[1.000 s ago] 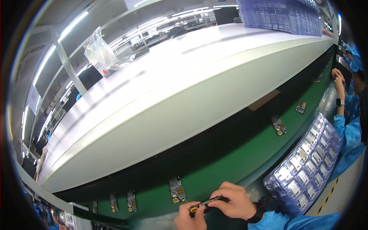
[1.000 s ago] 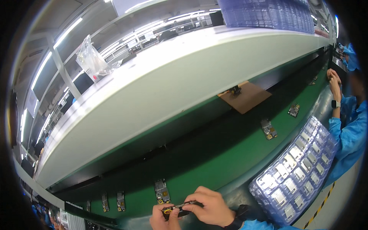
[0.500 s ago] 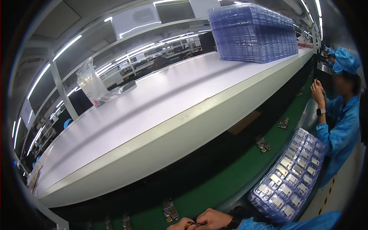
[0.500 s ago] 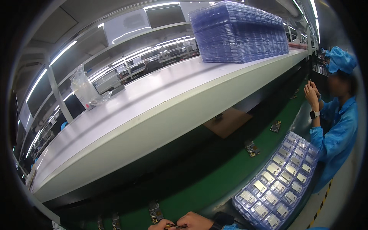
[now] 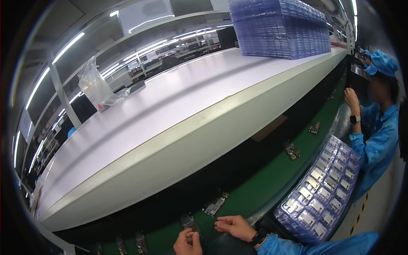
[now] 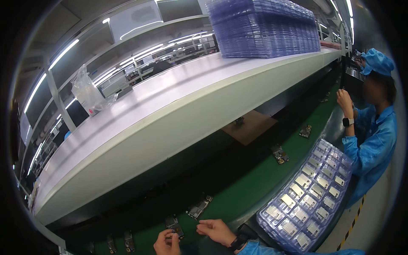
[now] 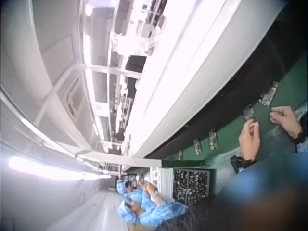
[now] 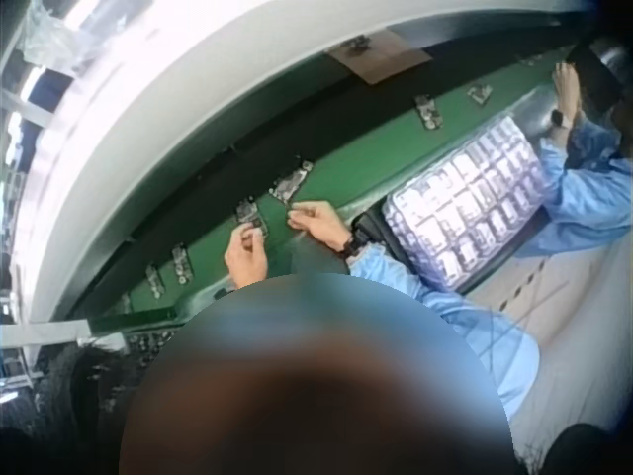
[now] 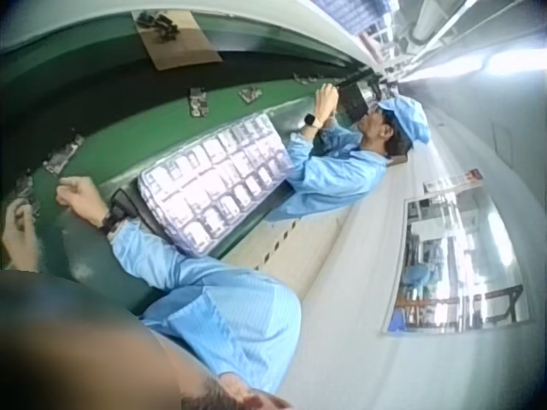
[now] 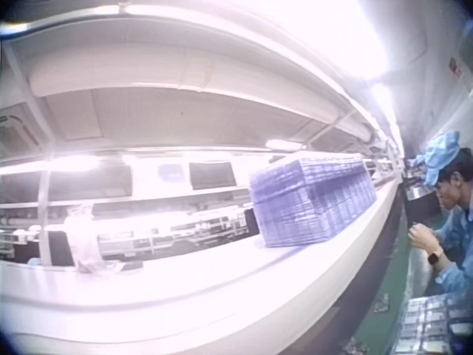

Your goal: Assembling and inspecting small circuit board components on a factory assembly line.

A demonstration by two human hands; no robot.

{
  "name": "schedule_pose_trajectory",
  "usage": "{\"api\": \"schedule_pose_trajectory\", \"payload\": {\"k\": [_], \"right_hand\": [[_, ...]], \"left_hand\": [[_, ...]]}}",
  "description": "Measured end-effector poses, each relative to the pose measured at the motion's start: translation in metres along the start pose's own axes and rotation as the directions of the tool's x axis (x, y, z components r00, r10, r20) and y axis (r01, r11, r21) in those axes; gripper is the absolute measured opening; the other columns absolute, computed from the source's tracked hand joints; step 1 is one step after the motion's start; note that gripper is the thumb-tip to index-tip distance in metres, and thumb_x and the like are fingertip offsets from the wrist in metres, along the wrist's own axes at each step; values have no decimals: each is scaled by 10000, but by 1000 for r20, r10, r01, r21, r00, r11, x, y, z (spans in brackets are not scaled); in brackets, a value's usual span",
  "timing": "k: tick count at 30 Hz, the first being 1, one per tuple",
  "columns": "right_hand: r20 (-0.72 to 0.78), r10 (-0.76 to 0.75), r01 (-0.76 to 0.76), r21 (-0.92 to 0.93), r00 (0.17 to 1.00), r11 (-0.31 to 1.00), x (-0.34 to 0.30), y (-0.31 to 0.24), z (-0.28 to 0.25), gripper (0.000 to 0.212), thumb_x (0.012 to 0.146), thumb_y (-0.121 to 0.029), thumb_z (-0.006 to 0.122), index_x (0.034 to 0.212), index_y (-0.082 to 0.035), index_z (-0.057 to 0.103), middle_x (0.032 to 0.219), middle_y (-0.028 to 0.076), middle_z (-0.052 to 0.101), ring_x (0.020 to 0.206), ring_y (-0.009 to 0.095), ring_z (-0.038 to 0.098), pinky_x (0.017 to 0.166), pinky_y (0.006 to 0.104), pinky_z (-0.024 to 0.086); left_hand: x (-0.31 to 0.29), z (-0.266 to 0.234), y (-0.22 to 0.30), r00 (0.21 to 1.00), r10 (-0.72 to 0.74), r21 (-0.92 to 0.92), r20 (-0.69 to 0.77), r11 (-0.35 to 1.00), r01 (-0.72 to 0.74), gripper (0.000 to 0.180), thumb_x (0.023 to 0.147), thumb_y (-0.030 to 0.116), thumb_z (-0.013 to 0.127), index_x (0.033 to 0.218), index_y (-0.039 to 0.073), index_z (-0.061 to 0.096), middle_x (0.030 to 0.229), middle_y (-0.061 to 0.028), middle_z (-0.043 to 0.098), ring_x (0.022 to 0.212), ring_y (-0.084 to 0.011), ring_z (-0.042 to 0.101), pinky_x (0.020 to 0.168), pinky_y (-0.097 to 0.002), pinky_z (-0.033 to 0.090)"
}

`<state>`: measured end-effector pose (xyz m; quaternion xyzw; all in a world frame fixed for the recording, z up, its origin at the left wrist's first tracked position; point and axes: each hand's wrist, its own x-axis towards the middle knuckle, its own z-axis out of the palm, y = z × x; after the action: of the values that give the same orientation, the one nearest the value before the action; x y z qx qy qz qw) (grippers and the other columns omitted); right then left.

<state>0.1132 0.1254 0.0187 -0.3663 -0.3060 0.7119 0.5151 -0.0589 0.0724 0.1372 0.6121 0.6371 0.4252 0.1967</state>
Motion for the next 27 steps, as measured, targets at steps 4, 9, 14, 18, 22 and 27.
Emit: {"api": "schedule_pose_trajectory", "payload": {"k": [4,9,14,18,22,27], "right_hand": [[133,-7,37,-226,991,973,-1,2,-2,338,969,-122,635,1243,70,589,1062,169,710,946,190,705,861,287,570],[159,-35,69,-209,987,975,-6,-5,-3,301,970,-113,626,1214,61,609,1025,143,719,901,172,705,822,276,575],[132,-203,242,-469,970,850,-20,-20,11,294,963,-169,631,1191,15,648,972,112,731,868,171,707,791,282,567],[128,-522,512,-486,843,708,-61,-59,57,235,933,-142,656,1132,-17,668,945,111,724,836,170,690,745,301,546],[188,-628,633,-461,755,622,-129,-99,85,248,939,-86,625,1163,19,640,955,144,707,843,196,697,730,304,546],[500,-774,773,-635,389,-22,-215,-145,61,210,913,-107,646,1099,-17,687,950,140,670,761,315,647,682,373,524]], "left_hand": [[-4,16,-14,999,29,43,39,999,-31,205,938,175,650,1059,10,651,840,-149,719,775,-242,717,713,-334,550],[-9,23,-7,992,81,52,101,995,-86,189,938,163,642,1051,12,659,825,-150,715,756,-244,715,694,-334,546],[-20,19,36,988,121,23,93,992,-123,236,945,167,639,1089,-20,653,866,-158,702,770,-244,703,698,-330,540],[-30,10,61,975,211,-72,-69,974,-216,308,951,186,644,1163,-36,624,1044,-189,669,855,-257,682,740,-341,542],[-36,-2,55,984,118,-294,-135,943,-153,350,967,147,631,1261,-26,557,1087,-152,653,840,-207,649,719,-308,536],[-39,-19,60,1000,-26,-416,7,909,26,358,985,119,599,1310,-4,514,1021,-118,659,778,-142,640,670,-257,527]]}}
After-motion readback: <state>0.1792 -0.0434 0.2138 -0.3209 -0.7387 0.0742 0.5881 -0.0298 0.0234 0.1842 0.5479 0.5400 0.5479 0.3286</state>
